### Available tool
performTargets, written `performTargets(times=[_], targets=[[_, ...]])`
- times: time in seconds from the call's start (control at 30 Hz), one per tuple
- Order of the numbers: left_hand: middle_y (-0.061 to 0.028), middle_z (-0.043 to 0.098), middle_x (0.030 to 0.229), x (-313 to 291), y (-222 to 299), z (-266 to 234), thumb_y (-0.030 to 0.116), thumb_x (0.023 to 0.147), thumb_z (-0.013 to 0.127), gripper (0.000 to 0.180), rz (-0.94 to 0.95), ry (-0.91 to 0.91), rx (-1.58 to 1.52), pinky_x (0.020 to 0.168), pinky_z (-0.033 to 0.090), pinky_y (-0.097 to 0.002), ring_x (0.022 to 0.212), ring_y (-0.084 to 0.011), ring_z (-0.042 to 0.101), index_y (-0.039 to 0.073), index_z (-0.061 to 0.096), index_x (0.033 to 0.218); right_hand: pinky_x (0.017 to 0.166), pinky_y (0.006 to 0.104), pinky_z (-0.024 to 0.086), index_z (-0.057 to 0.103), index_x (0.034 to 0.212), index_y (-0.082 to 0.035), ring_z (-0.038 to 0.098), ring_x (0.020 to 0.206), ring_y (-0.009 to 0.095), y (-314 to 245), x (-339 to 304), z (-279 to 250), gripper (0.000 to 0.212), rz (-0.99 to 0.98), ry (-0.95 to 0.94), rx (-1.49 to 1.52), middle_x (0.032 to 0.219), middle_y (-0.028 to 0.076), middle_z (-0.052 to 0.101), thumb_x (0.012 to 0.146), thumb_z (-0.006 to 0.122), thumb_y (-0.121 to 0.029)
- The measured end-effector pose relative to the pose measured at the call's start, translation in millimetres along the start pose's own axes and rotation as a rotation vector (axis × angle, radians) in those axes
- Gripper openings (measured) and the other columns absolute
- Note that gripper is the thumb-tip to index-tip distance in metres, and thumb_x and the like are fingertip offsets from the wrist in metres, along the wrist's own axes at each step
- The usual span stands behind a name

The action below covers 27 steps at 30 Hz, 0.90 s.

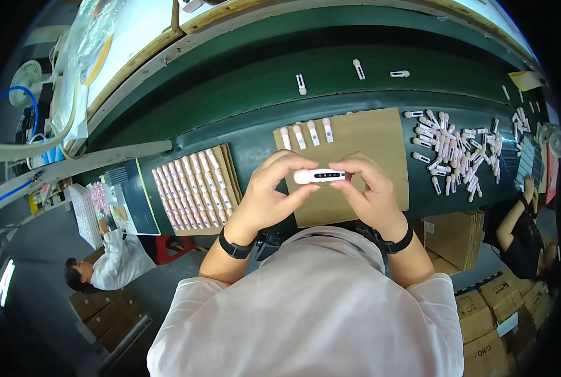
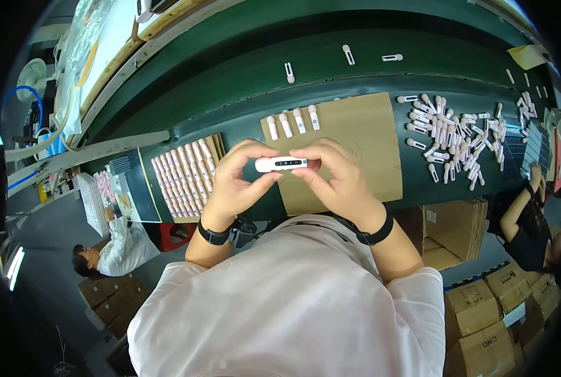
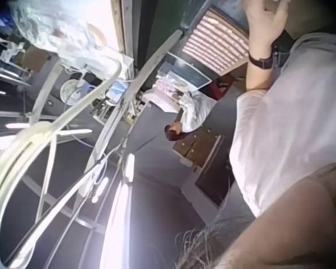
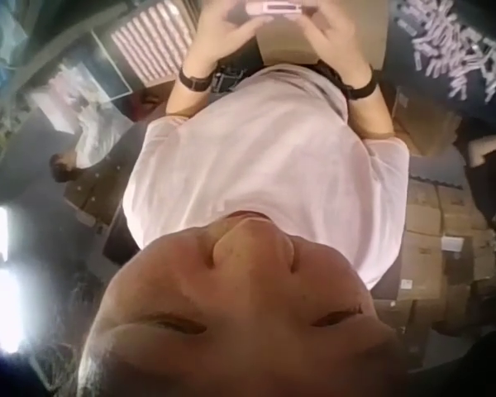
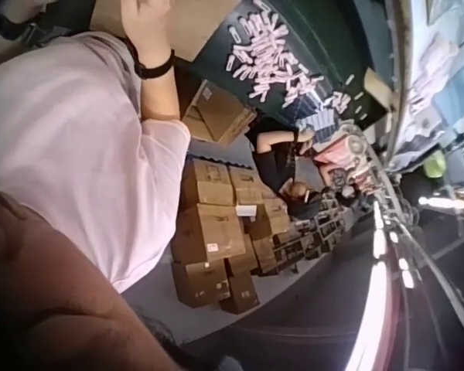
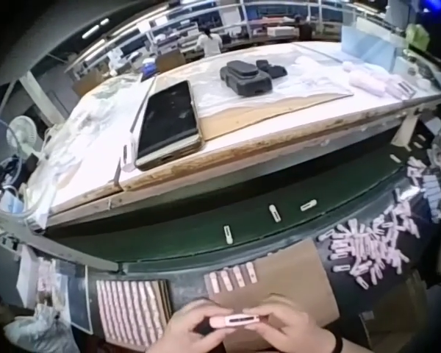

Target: The person picks up a white and pink electronic device, turns it over, and presses its buttons before placing it onto a cardboard sheet. They then move a larger cardboard piece from a box to the table and continue testing and placing more devices onto the sheet.

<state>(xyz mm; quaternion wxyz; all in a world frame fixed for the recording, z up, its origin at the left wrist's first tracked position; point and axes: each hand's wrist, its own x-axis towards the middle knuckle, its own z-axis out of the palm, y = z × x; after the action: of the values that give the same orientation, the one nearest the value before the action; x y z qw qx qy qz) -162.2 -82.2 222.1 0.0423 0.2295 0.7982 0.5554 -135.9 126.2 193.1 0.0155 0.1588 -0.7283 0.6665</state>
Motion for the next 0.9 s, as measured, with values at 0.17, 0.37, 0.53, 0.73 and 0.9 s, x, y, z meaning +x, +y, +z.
performTargets(times=[0.17, 0.37, 0.53, 0.73, 0.9], targets=[[-0.009, 0.065, 0.089, -3.8, 11.1, -0.1, 0.0, 0.07, 0.076, 0.03, 0.12, 0.006, 0.041, 0.073, 0.048, -0.0329, 0.081, -0.0243, 0.061, 0.004, 0.067, 0.099, 0.075, 0.0287, 0.047, 0.062, 0.109, 0.0, 0.06, 0.084, 0.019, -15.5, -7.8, -1.6, 0.028, -0.065, -0.022, 0.0, 0.096, 0.011, 0.065, 0.082, 0.072, -0.002], [-0.0095, 0.064, 0.088, -3.4, 20.6, 0.4, -0.001, 0.069, 0.075, 0.029, 0.165, 0.024, 0.085, 0.072, 0.047, -0.0336, 0.08, -0.0245, 0.061, 0.004, 0.067, 0.096, 0.076, 0.0296, 0.048, 0.062, 0.107, 0.0, 0.06, 0.086, 0.02, -22.6, -8.2, -0.8, 0.027, -0.005, 0.014, 0.038, 0.1, 0.011, 0.063, 0.081, 0.071, 0.001], [-0.0097, 0.065, 0.091, -4.5, 23.0, 8.2, -0.002, 0.068, 0.074, 0.03, 0.148, 0.093, 0.085, 0.074, 0.048, -0.0347, 0.084, -0.0258, 0.062, 0.005, 0.065, 0.096, 0.078, 0.0303, 0.049, 0.062, 0.107, 0.0, 0.061, 0.087, 0.021, -21.4, -6.7, 0.3, 0.029, -0.07, 0.045, 0.066, 0.103, 0.012, 0.062, 0.079, 0.07, 0.005], [-0.0104, 0.065, 0.097, -4.4, 10.7, 20.1, -0.002, 0.068, 0.074, 0.032, 0.121, 0.054, 0.109, 0.079, 0.049, -0.0359, 0.09, -0.0275, 0.062, 0.004, 0.064, 0.098, 0.076, 0.0304, 0.051, 0.062, 0.106, 0.0, 0.061, 0.088, 0.022, -28.7, -0.1, -1.5, 0.031, -0.181, 0.0, -0.061, 0.102, 0.014, 0.061, 0.077, 0.069, 0.008], [-0.0118, 0.064, 0.101, -2.6, -5.4, 27.4, 0.0, 0.07, 0.075, 0.031, 0.08, 0.066, 0.097, 0.082, 0.049, -0.0379, 0.094, -0.0298, 0.062, 0.004, 0.063, 0.098, 0.073, 0.029, 0.051, 0.062, 0.105, 0.0, 0.062, 0.086, 0.023, -22.3, 2.7, -3.2, 0.029, -0.16, 0.02, -0.09, 0.103, 0.014, 0.062, 0.078, 0.068, 0.008]])
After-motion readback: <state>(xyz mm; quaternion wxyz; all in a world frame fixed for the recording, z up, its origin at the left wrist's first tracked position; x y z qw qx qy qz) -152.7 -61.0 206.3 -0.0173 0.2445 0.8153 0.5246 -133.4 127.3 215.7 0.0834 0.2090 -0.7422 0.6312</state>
